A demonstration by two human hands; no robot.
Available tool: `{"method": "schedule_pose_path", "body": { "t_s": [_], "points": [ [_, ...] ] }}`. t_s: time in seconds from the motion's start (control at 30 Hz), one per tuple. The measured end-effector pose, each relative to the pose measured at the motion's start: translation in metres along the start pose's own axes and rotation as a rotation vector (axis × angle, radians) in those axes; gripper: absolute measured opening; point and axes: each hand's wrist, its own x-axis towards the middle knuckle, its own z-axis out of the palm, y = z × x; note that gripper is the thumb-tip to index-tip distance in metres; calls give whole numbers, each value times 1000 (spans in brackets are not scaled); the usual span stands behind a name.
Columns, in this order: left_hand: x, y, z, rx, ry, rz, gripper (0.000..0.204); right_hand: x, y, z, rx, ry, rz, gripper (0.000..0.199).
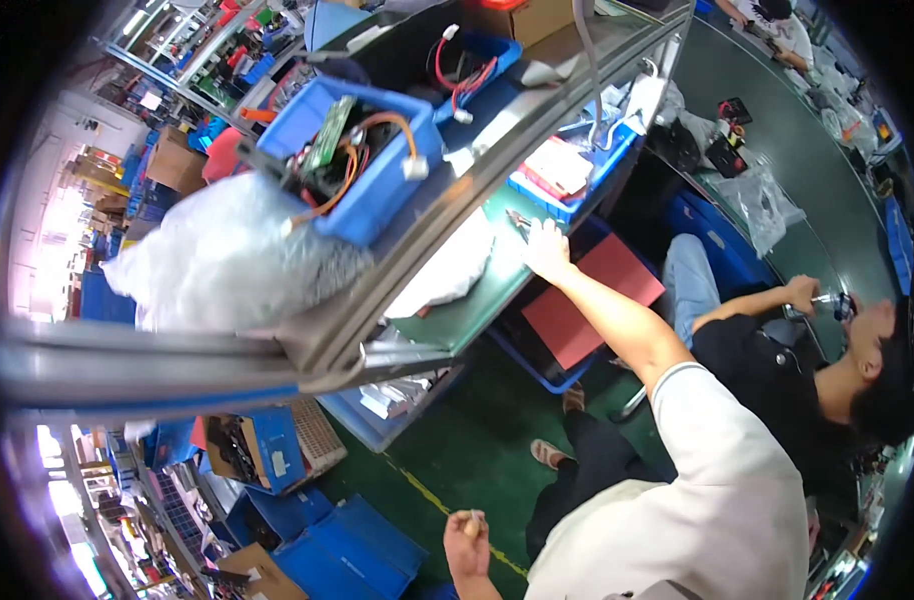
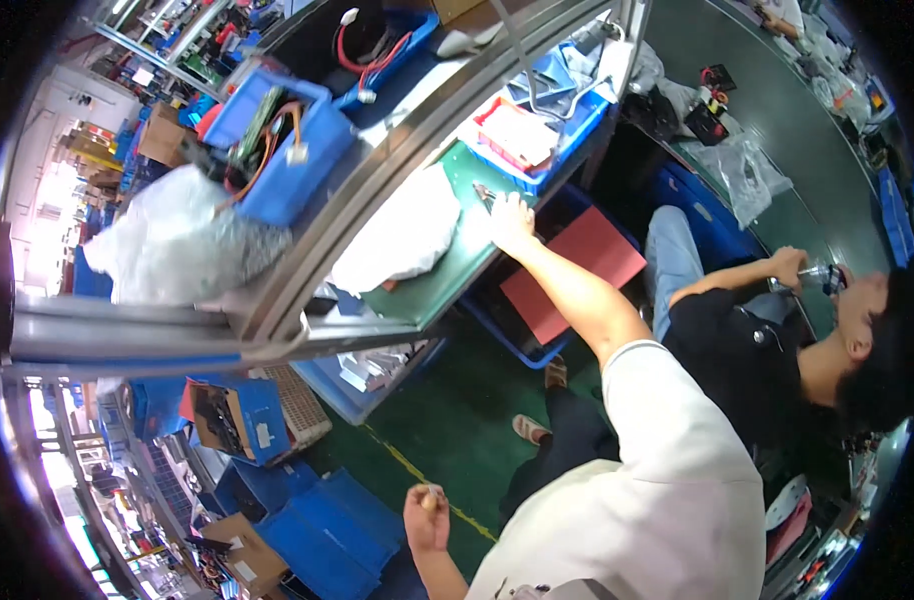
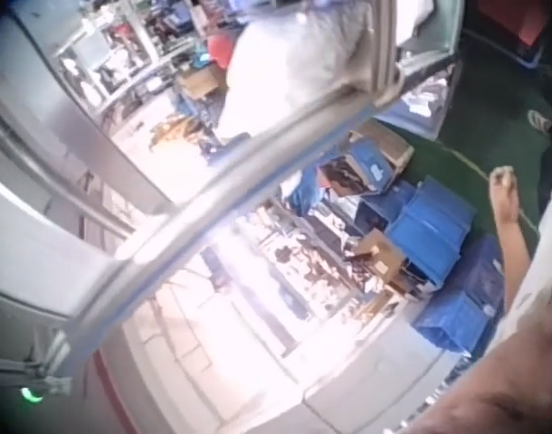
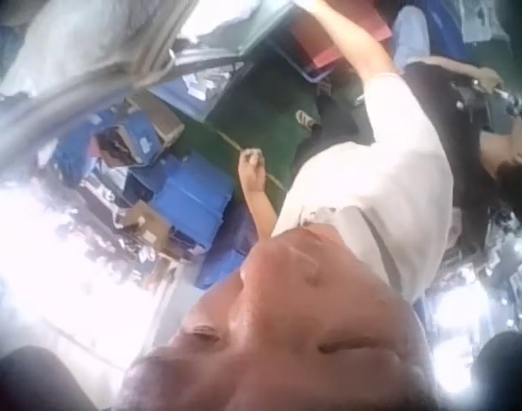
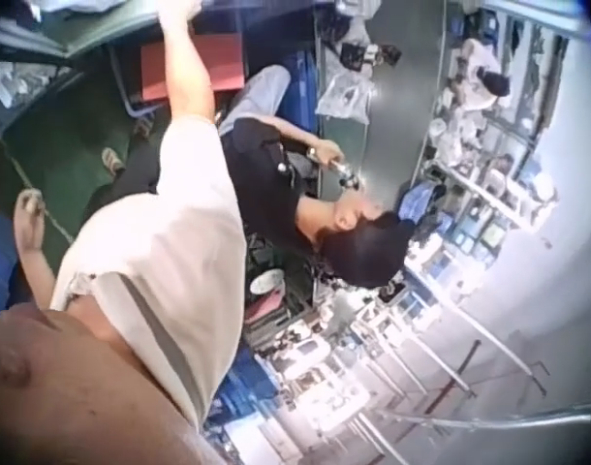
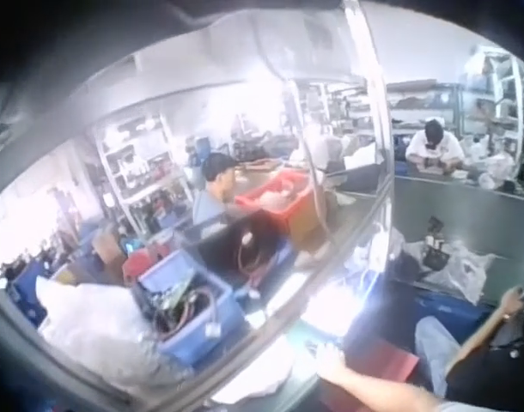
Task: Assembling electronic components, applying paste, and installing a cooling fan onto a PCB.
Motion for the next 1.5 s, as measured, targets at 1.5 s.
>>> {"method": "schedule_pose_path", "body": {
  "t_s": [1.5],
  "points": [
    [-618,-739,22,1556,-2505,-523,20,-1298,528,-251,561,846,1603,27]
  ]
}}
